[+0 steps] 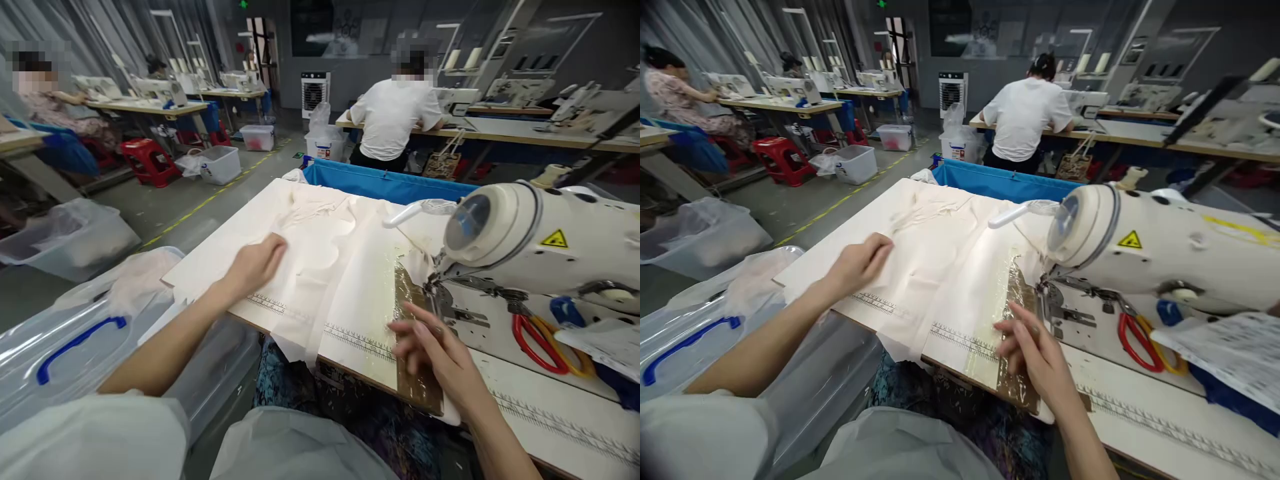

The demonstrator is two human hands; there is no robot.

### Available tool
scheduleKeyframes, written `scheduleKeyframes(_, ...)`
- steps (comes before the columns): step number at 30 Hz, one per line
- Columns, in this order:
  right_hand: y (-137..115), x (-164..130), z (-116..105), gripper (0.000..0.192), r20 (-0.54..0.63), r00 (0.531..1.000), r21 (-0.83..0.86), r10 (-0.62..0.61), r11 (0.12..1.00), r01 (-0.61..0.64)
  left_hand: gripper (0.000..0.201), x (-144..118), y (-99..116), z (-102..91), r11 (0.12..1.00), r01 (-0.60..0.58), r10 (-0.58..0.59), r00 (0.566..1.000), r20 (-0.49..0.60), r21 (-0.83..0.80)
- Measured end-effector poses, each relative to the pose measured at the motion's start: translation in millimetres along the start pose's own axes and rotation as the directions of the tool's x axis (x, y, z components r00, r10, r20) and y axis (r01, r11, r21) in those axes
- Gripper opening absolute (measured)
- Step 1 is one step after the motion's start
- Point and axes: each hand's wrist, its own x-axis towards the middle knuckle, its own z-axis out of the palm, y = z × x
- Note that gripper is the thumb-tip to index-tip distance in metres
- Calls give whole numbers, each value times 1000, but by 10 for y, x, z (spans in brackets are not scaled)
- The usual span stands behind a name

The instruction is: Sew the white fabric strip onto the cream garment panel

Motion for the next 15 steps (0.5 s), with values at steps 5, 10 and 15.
scheduleKeyframes(5, -320, 455, 351, 58, 182, 965, 284, 189, 929, -236, 19, 81, 1149, 428, 823, -557, 567, 792, 226, -113)
scheduleKeyframes(10, -376, 539, 440, 31, 224, 958, 307, 180, 920, -244, 14, -174, 1826, 681, 484, -830, 872, 431, 233, -276)
scheduleKeyframes(15, -272, 308, 226, 27, 133, 988, 329, 81, 936, -121, 23, -160, 1572, 672, 471, -758, 867, 492, 80, -451)
